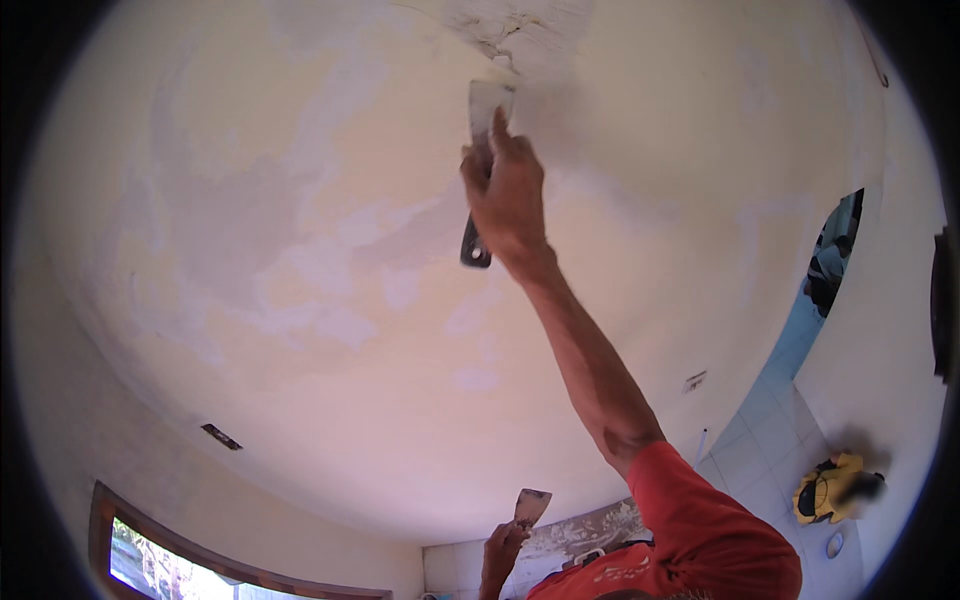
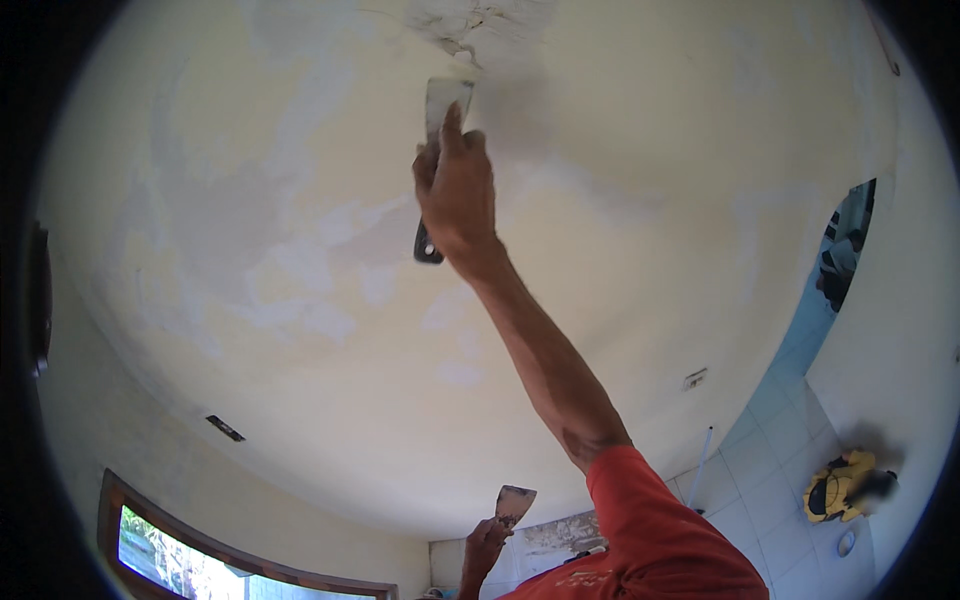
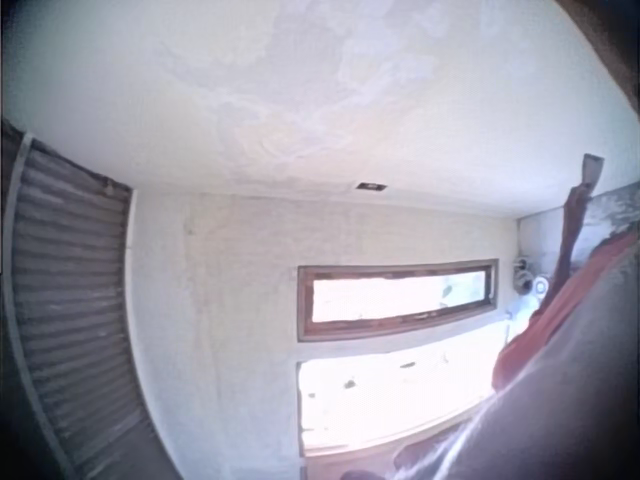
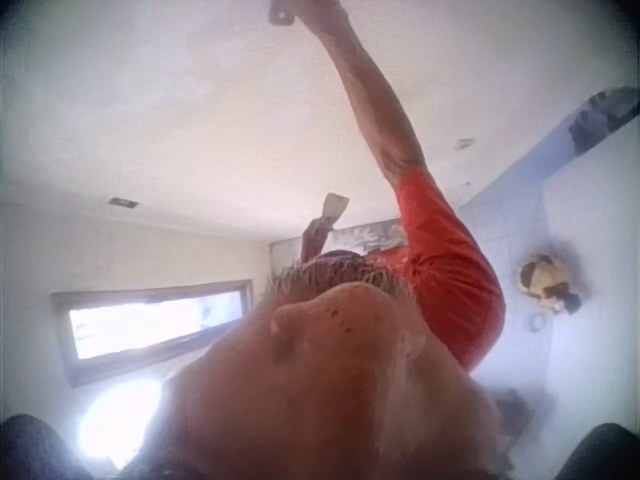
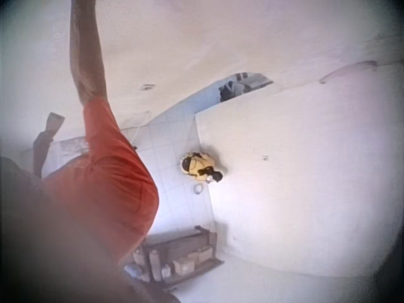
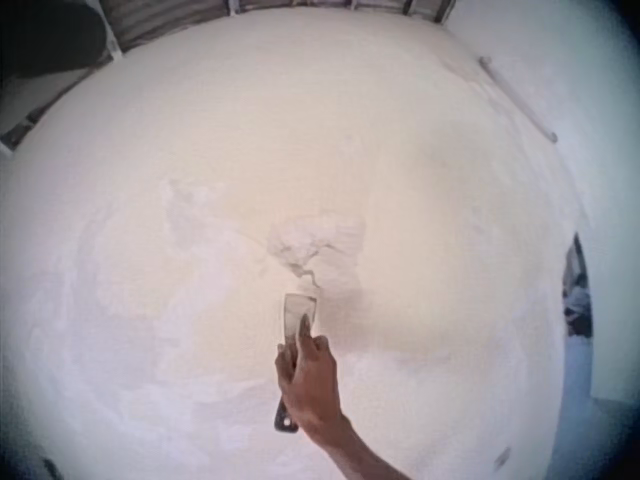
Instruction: The person uses two putty knives to apply and smooth plaster onto a cracked ceiling, then sits on the floor to mix more plaster in a small container using a knife.
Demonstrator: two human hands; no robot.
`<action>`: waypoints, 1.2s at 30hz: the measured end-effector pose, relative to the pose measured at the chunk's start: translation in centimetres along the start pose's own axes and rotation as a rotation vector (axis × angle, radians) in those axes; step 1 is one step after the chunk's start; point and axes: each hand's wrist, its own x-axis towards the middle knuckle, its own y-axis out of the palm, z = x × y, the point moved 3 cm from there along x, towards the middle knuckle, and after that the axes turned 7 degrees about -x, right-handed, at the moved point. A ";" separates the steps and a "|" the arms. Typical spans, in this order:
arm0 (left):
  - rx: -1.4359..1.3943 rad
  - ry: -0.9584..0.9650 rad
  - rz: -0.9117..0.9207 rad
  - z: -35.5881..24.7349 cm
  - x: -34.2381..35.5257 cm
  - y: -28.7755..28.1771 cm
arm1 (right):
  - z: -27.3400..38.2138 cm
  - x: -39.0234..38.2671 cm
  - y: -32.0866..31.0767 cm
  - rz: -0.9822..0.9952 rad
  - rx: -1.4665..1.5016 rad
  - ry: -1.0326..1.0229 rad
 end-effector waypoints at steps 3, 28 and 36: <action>-0.029 -0.018 -0.006 -0.1 -0.6 0.7 | -0.1 2.5 -1.3 -0.095 -0.041 -0.066; 0.373 0.456 0.089 -0.2 -1.1 0.4 | 1.1 -2.0 0.6 0.113 -0.118 0.045; -1.051 -0.268 -0.182 4.1 -2.0 2.9 | -4.5 -17.4 -7.6 0.710 -0.050 -0.068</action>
